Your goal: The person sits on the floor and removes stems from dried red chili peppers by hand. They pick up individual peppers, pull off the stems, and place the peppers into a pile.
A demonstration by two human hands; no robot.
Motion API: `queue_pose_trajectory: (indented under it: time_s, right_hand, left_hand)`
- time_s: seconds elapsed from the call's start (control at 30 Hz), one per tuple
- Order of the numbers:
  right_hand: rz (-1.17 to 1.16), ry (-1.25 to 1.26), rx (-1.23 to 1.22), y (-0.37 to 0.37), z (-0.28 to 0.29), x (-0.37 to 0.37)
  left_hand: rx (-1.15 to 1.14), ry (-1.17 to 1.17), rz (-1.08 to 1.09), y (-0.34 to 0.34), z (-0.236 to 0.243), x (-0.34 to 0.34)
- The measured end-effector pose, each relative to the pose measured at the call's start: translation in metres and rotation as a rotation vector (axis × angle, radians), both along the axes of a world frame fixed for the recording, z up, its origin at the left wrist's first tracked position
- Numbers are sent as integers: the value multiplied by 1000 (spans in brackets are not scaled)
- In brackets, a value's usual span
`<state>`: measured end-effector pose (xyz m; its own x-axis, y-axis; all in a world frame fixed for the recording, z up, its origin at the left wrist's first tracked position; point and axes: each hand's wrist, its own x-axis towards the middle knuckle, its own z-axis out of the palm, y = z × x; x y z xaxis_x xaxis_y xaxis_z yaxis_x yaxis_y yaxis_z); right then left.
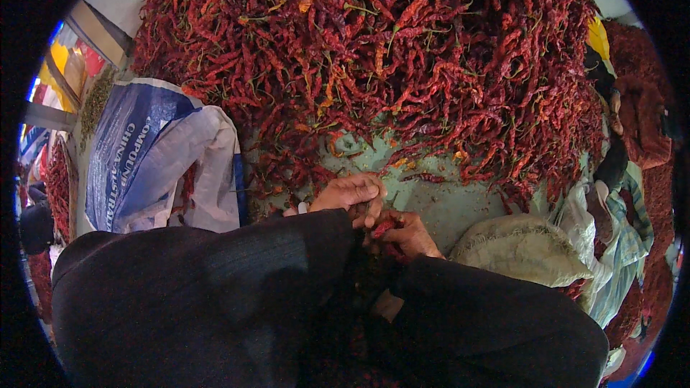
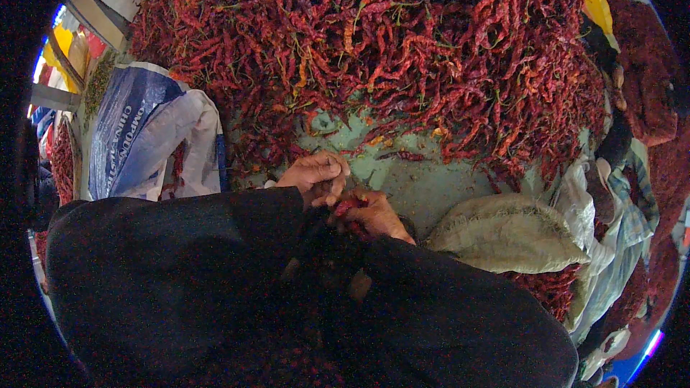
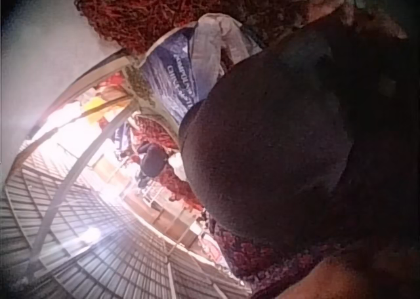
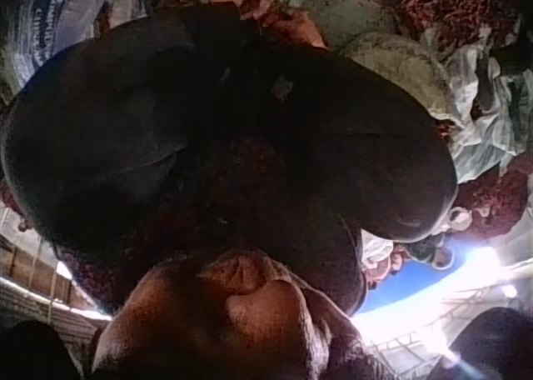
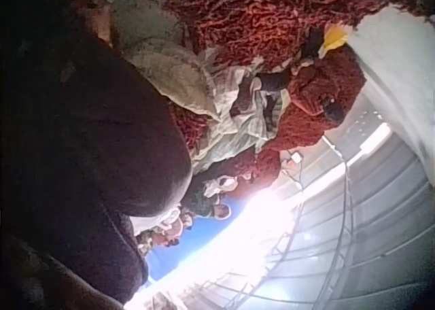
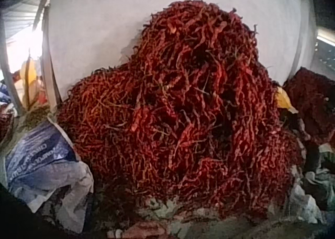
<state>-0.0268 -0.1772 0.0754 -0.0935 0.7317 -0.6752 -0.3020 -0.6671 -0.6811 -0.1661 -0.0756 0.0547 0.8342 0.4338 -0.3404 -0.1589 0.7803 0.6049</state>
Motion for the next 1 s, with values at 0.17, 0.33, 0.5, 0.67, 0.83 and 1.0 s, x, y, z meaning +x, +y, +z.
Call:
queue_pose_trajectory:
  time_s: [0.17,0.33,0.5,0.67,0.83,1.0]
  right_hand:
    - [140,-72,115,-2,-5,-8]
    - [-5,128,138,-14,-6,-11]
    - [46,130,210,-18,-8,-3]
    - [-418,689,824,-19,-1,32]
    - [-544,391,414,-16,-10,23]
    - [-697,431,439,-11,-18,48]
  left_hand:
    - [24,179,-129,1,17,-11]
    - [98,-44,-487,19,22,-7]
    - [255,-81,-557,20,15,-3]
    - [310,-15,-350,40,-23,-39]
    - [146,131,-444,21,18,-18]
    - [917,-223,-673,-34,-26,10]
